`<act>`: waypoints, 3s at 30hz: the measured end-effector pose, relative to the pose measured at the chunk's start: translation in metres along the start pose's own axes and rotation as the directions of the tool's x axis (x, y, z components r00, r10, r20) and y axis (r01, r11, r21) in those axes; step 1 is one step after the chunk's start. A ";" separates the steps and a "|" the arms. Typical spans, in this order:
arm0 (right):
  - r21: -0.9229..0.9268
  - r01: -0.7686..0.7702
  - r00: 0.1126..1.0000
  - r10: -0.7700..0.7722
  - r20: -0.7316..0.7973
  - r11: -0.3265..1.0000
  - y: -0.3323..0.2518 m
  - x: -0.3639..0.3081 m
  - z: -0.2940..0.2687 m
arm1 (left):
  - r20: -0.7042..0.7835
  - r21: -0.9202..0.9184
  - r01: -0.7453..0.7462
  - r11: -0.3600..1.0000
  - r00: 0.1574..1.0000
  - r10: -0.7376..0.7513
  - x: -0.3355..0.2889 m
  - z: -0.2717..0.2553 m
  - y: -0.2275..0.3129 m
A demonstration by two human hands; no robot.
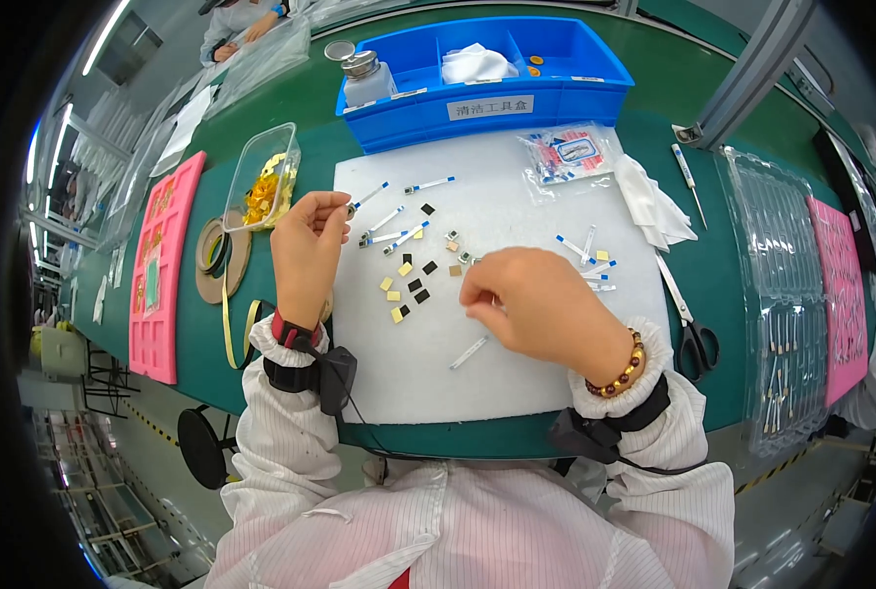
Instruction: The person assembles electronic components by hand, picking up a camera module and a ribbon cable, aligning them, and pressing them together. After repeating this process for several units, the person wipes a component with a cloth and hands a pair of scissors to another person.
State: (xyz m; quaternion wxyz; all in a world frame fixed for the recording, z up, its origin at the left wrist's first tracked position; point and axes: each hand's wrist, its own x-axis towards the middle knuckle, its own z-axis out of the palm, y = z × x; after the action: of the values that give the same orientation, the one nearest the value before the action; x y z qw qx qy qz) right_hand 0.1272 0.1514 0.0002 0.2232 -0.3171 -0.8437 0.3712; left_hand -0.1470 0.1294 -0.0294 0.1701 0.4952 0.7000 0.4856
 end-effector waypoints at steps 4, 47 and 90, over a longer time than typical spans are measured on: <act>-0.188 0.151 0.956 -0.095 0.277 0.971 -0.014 -0.011 -0.003 | 0.038 0.154 -0.045 0.987 0.998 0.040 0.000 0.000 -0.013; 0.613 -0.164 0.977 0.211 -0.005 0.773 -0.009 0.003 -0.002 | 0.440 -0.482 0.225 0.847 0.898 0.012 -0.041 0.031 0.032; 0.539 -0.149 0.948 0.275 -0.161 0.829 0.010 0.004 0.019 | 0.440 -0.415 0.063 0.908 0.887 0.140 -0.060 0.033 0.045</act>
State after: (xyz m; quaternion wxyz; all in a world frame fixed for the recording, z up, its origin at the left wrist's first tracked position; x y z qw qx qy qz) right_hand 0.1163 0.1499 -0.0186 0.3545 -0.3781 -0.6390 0.5684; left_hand -0.0725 0.0966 -0.0208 0.4231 0.5621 0.5091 0.4958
